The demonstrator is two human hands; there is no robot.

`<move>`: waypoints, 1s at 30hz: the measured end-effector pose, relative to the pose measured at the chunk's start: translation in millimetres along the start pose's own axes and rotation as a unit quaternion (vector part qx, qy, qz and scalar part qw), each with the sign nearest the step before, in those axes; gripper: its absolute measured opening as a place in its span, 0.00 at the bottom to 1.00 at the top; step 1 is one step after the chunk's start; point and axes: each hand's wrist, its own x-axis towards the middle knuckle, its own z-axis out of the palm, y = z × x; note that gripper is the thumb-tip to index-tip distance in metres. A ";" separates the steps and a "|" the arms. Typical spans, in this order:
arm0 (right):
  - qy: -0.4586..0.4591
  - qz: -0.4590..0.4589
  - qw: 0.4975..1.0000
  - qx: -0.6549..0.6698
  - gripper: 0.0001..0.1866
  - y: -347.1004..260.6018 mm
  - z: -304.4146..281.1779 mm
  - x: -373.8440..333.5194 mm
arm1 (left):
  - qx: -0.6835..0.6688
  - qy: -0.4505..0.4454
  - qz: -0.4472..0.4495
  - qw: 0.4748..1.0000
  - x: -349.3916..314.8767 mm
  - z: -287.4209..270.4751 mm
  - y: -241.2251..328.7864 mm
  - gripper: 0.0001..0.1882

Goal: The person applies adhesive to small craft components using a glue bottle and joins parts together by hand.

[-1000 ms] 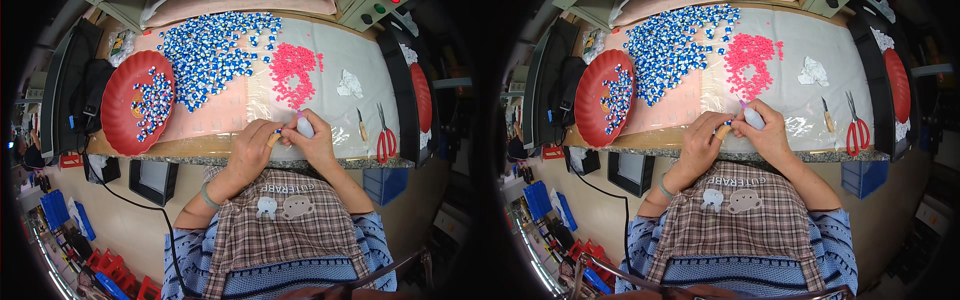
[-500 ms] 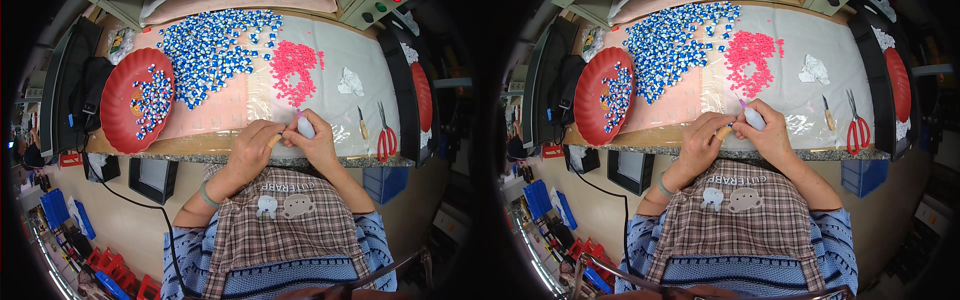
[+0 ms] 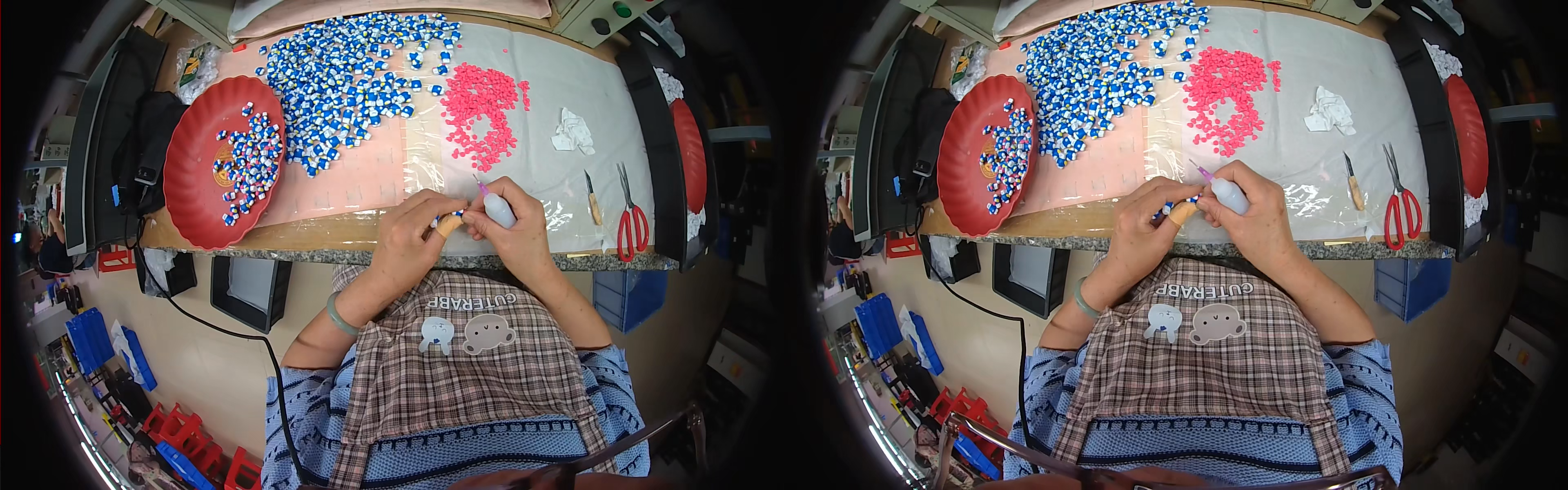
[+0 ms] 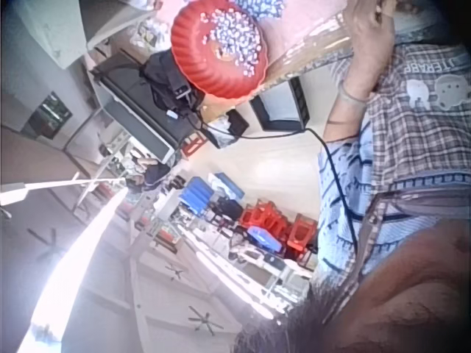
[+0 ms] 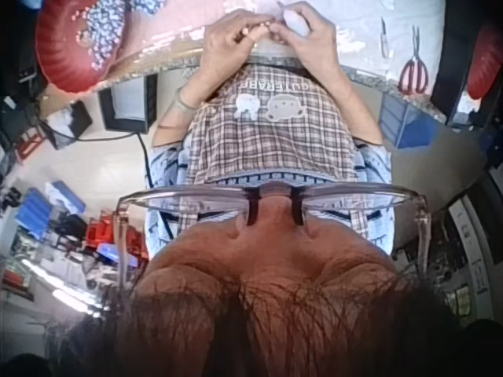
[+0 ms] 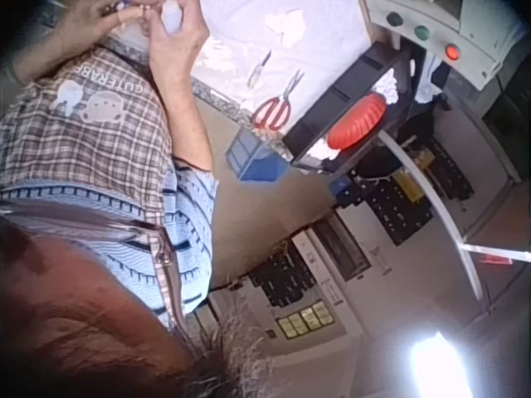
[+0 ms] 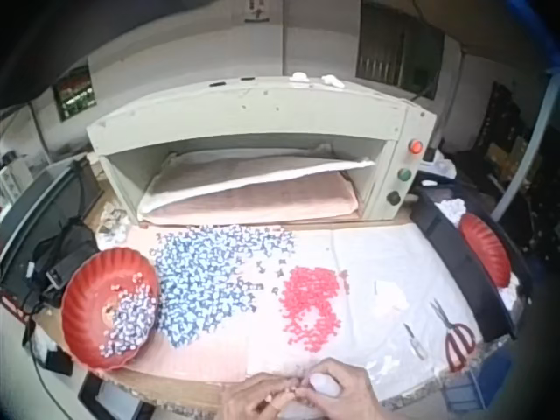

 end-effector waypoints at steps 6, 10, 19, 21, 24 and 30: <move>-0.067 0.115 0.988 0.082 0.13 -6.3 -16.4 8.2 | -0.052 -0.036 -0.032 0.997 0.4 -5.5 0.2 0.10; -0.099 0.143 0.979 0.108 0.14 -5.8 -20.7 10.1 | 0.000 -0.041 0.004 0.999 0.3 -5.7 4.7 0.12; -0.122 0.164 0.964 0.173 0.12 4.9 -21.6 7.7 | 0.061 -0.030 0.139 0.988 -1.9 -2.0 3.3 0.15; -0.126 0.165 0.964 0.168 0.11 6.4 -21.8 8.1 | 0.043 -0.029 0.127 0.991 -2.5 -1.0 2.5 0.15; -0.129 0.165 0.965 0.159 0.11 5.8 -21.9 8.3 | 0.027 -0.043 0.111 0.993 -3.5 -2.1 0.2 0.14; -0.121 0.149 0.970 0.151 0.12 -1.7 -19.9 9.9 | -0.013 -0.050 0.010 0.999 0.2 -8.1 4.6 0.13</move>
